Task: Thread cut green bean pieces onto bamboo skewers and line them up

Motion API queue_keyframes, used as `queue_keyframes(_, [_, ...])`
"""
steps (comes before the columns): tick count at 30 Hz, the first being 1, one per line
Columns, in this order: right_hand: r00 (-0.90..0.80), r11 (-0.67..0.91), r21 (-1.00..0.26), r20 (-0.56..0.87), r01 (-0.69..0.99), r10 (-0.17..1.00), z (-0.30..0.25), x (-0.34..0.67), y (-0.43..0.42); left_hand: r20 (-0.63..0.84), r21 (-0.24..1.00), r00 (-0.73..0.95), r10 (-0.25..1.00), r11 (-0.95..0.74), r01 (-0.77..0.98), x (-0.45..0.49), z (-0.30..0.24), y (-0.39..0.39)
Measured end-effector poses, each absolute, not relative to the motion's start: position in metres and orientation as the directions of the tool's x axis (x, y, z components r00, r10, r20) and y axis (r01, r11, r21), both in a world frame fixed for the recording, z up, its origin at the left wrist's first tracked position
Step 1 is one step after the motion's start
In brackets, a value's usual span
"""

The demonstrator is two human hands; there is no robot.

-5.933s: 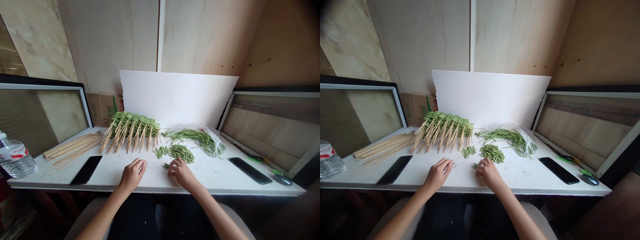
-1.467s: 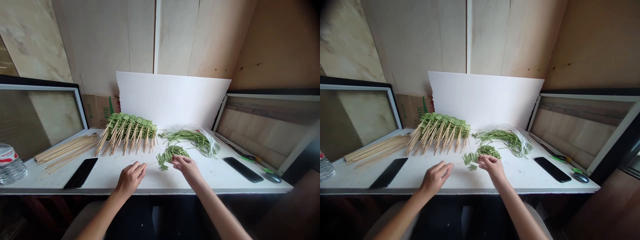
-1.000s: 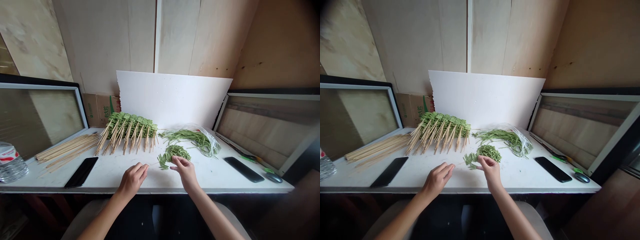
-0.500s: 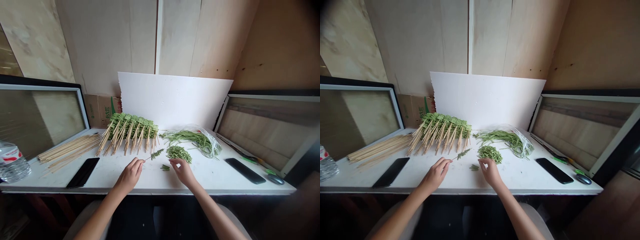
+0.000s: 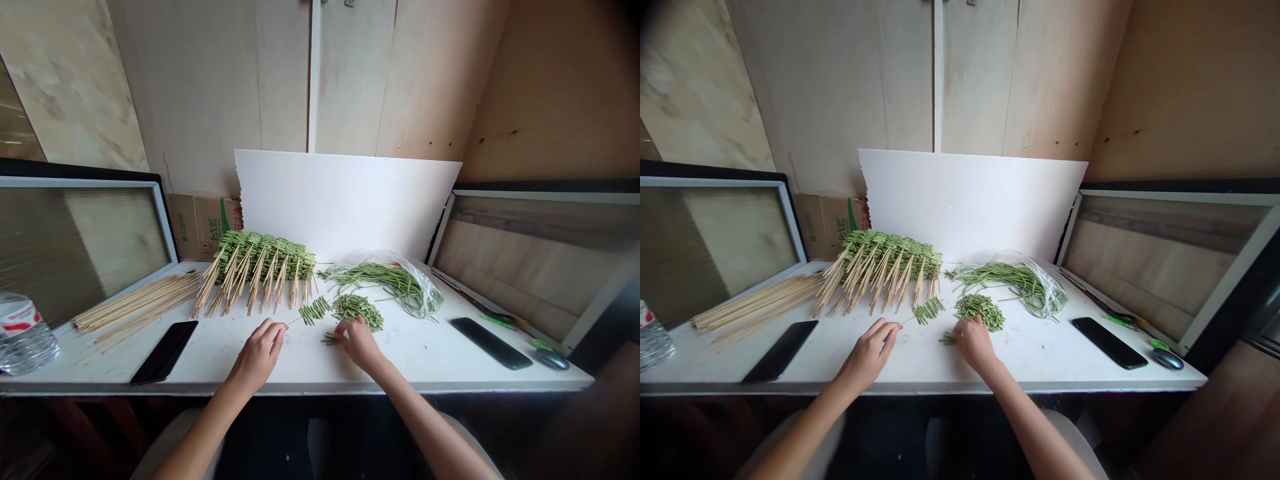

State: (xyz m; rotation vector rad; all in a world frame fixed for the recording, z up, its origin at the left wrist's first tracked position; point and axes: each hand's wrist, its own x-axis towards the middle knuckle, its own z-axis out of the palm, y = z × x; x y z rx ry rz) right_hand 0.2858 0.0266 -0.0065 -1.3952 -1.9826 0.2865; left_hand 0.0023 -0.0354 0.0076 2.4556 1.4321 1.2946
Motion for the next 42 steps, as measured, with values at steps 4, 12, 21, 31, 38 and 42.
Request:
queue_keyframes(4, [-0.138, 0.404, -0.702, 0.405, 0.587, 0.904, 0.007, 0.293, 0.027, 0.634, 0.394, 0.236, 0.736, -0.57, 0.721, 0.003, 0.007, -0.037])
queue_keyframes(12, [-0.119, 0.146, -0.989, 0.148, -0.025, 0.982, 0.033, 0.3, 0.014, 0.648, 0.342, 0.261, 0.715, -0.579, 0.74, 0.006, 0.007, -0.038])
queue_keyframes(21, [-0.097, 0.053, -0.961, 0.082, -0.272, 0.992, 0.036, 0.295, 0.007, 0.63, 0.338, 0.289, 0.721, -0.59, 0.733, 0.011, 0.011, -0.044])
queue_keyframes(31, [-0.094, 0.01, -0.935, 0.046, -0.353, 0.995, 0.03, 0.288, 0.003, 0.615, 0.361, 0.289, 0.734, -0.588, 0.724, 0.013, 0.011, -0.045])
queue_keyframes(38, [-0.057, -0.013, -0.928, 0.009, -0.373, 0.998, 0.026, 0.281, 0.003, 0.599, 0.351, 0.3, 0.743, -0.58, 0.736, 0.013, 0.007, -0.044])
queue_keyframes(42, [-0.025, -0.014, -0.927, -0.005, -0.374, 1.0, 0.026, 0.279, 0.003, 0.602, 0.335, 0.303, 0.738, -0.579, 0.744, 0.013, 0.007, -0.044])
